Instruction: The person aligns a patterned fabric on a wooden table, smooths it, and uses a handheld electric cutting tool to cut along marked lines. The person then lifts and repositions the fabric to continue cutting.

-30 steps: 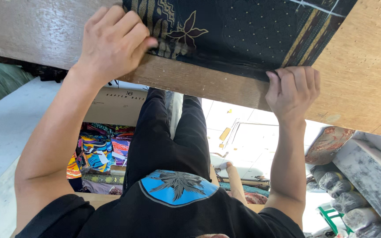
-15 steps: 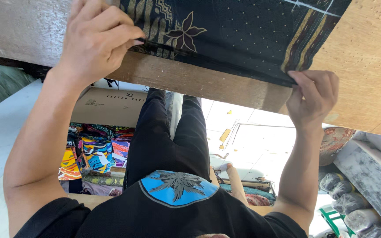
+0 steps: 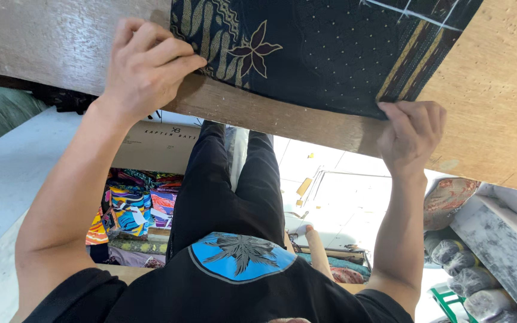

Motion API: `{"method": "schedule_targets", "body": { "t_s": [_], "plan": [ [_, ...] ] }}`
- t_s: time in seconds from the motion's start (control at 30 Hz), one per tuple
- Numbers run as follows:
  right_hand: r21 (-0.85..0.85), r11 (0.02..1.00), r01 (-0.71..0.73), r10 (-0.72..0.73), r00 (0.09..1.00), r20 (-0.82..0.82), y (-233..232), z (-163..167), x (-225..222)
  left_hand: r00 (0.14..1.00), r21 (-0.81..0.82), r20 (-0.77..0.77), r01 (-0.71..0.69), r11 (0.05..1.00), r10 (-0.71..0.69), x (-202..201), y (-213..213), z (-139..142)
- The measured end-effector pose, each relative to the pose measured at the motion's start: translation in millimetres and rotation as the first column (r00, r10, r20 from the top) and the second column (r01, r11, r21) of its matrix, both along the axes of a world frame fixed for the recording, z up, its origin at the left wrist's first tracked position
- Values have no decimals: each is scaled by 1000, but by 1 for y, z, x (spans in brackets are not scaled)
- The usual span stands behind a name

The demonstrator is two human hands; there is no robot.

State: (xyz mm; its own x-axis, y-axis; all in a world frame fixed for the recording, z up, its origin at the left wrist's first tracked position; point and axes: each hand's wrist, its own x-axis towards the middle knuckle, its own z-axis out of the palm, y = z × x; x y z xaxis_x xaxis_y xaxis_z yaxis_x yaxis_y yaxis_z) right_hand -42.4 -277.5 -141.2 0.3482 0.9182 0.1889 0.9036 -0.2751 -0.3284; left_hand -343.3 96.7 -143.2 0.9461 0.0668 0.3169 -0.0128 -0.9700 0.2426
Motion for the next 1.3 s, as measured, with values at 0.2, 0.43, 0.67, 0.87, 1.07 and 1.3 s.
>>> {"method": "schedule_targets", "body": {
  "t_s": [0.2, 0.43, 0.67, 0.87, 1.07, 1.3],
  "plan": [
    [23, 1000, 15, -15, 1000, 13, 3, -1, -5, 1000, 7, 11, 12, 1000, -12, 1, 0, 2],
    [40, 999, 32, -30, 999, -41, 6, 0, -3, 999, -3, -54, -4, 1000, 4, -1, 0, -13],
    [28, 999, 45, -44, 998, -43, -3, 13, -4, 989, -136, -150, -26, 990, 6, 5, -7, -2],
    [104, 994, -30, 22, 997, 72, -4, -3, -4, 965, -261, -260, -55, 964, -15, 5, -1, 0],
    [54, 997, 51, -49, 998, -34, -13, -5, -1, 951, -225, -302, -5, 974, -65, 0, 6, -9],
    [97, 995, 4, 0, 999, -43, -12, -9, 3, 959, -215, -274, 9, 977, -69, 2, 3, -6]
  ]
}}
